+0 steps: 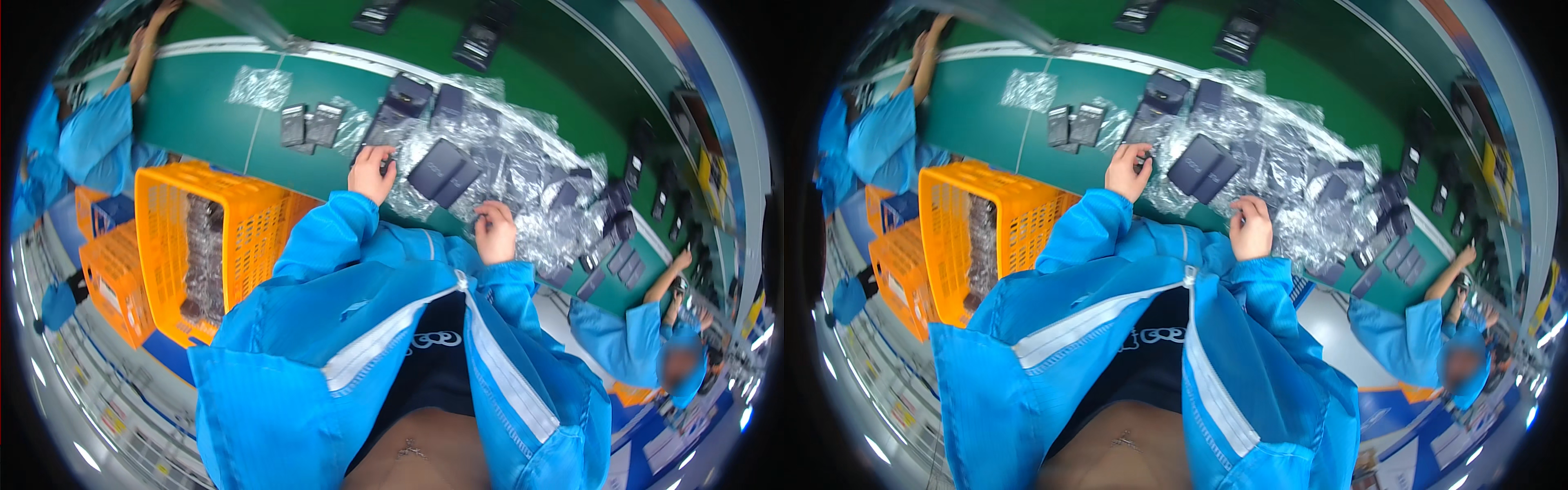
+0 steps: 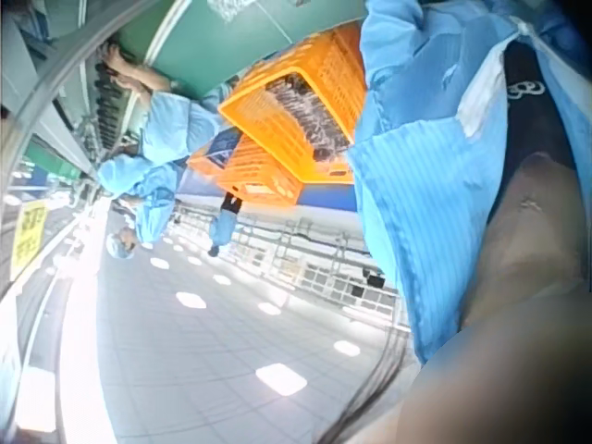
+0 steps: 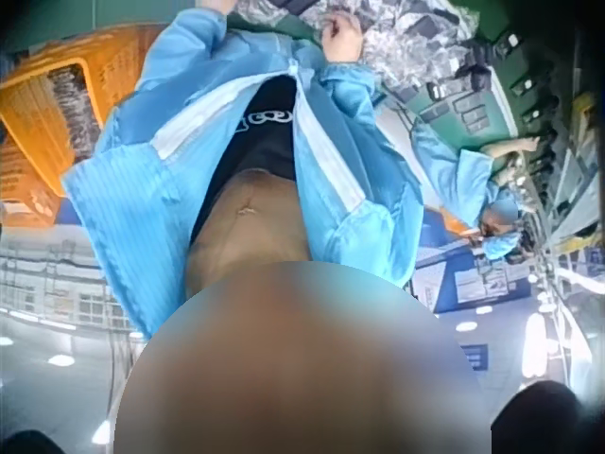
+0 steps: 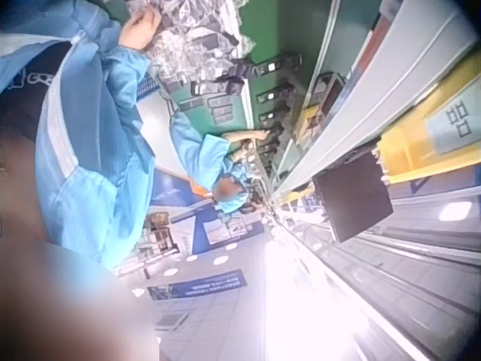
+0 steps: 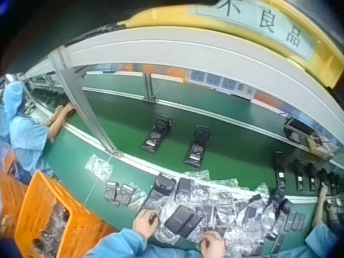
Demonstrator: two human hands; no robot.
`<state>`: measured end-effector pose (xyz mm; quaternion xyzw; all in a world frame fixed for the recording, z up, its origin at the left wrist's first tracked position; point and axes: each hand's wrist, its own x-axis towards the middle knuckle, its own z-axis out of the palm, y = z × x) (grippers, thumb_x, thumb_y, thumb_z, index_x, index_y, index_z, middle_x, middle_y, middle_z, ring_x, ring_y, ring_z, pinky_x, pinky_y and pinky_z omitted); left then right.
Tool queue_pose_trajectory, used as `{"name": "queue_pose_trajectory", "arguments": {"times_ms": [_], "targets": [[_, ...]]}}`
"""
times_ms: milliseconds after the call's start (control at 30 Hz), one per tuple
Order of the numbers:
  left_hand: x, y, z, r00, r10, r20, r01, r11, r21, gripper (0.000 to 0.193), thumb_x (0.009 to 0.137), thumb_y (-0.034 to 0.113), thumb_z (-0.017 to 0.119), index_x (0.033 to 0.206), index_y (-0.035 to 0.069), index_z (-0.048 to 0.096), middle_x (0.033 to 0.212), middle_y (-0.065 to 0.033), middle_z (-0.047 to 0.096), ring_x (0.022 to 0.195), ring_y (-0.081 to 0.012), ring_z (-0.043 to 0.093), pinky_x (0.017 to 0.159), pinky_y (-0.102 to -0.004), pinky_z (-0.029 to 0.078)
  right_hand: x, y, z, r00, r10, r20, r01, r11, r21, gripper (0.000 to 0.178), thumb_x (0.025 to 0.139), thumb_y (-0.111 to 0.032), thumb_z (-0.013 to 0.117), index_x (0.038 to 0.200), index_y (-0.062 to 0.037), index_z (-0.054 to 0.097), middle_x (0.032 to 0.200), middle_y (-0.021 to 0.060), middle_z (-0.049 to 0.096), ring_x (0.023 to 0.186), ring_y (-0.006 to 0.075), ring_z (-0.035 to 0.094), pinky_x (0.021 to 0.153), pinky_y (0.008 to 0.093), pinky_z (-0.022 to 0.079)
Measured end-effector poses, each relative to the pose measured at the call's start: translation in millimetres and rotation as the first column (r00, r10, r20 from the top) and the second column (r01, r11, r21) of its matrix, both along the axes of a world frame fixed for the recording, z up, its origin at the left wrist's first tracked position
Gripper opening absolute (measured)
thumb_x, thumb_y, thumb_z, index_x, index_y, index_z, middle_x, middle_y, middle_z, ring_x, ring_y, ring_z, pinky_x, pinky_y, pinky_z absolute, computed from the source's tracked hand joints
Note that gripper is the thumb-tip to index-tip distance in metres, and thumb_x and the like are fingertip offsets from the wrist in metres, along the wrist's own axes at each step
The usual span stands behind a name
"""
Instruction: Assemble and organize electronic devices on a production line conveyor.
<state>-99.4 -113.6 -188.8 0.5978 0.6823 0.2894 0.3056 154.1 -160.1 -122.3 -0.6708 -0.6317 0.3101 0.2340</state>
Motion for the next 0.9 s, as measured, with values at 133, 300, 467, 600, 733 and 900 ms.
{"name": "queue_pose_trajectory", "arguments": {"times_ms": [133,300,467,600,733,900], "targets": [[39,-3,17,0.947,-0.313,-0.067,0.311,0.949,-0.041,0.037,0.076,0.017,0.062,0.111,0.012,0.052,0.107,-0.0114,0.052,0.099,-0.0287,0.053,0.082,-0.0368,0.045,18,11,-18,0.981,-0.099,0.168,0.071,0.984,0.163,0.025,0.071,-0.004,0.057,0.095,-0.008,0.059,0.104,0.0105,0.055,0.091,0.0309,0.056,0.076,0.0389,0.047],[77,2,12,0.914,-0.355,-0.196,0.335,0.933,-0.129,0.075,0.067,0.027,0.071,0.13,0.009,0.032,0.12,-0.0187,0.04,0.111,-0.0361,0.041,0.092,-0.0406,0.039,4,36,-14,0.993,-0.12,-0.003,0.118,0.983,-0.137,0.027,0.072,-0.005,0.058,0.1,-0.0075,0.058,0.097,0.0119,0.058,0.08,0.031,0.059,0.07,0.0377,0.049],[82,11,5,0.932,-0.288,-0.221,0.24,0.945,-0.22,0.095,0.061,0.03,0.076,0.134,0.006,0.021,0.119,-0.021,0.038,0.11,-0.0379,0.04,0.093,-0.0424,0.038,-29,44,-32,0.989,0.046,0.139,-0.038,0.997,-0.063,0.049,0.072,-0.01,0.061,0.118,-0.0083,0.047,0.117,0.0119,0.049,0.096,0.0316,0.055,0.073,0.0383,0.05],[73,12,9,0.953,-0.279,-0.122,0.241,0.936,-0.258,0.095,0.057,0.028,0.078,0.131,0.002,0.026,0.119,-0.0208,0.039,0.111,-0.0371,0.041,0.095,-0.0397,0.037,-37,55,-33,0.938,0.096,0.334,-0.074,0.994,-0.077,0.079,0.062,-0.017,0.074,0.129,-0.0071,0.034,0.127,0.0102,0.037,0.108,0.0303,0.047,0.077,0.0368,0.05],[61,5,18,0.971,-0.232,0.049,0.237,0.956,-0.174,0.085,0.059,0.02,0.075,0.129,0.001,0.031,0.116,-0.0205,0.041,0.109,-0.0344,0.044,0.095,-0.0385,0.038,-31,64,-37,0.936,0.126,0.328,-0.092,0.989,-0.115,0.077,0.055,-0.021,0.08,0.121,-0.0076,0.042,0.115,0.0098,0.043,0.105,0.0295,0.048,0.08,0.0377,0.048],[41,-4,20,0.958,-0.182,0.222,0.191,0.981,-0.018,0.07,0.065,0.008,0.063,0.128,0.0,0.034,0.119,-0.0182,0.04,0.109,-0.0302,0.047,0.092,-0.0365,0.041,-20,67,-35,0.97,0.044,0.238,-0.004,0.986,-0.165,0.047,0.056,-0.023,0.079,0.095,-0.0092,0.056,0.099,0.0076,0.048,0.097,0.0266,0.05,0.074,0.0372,0.047]]}}
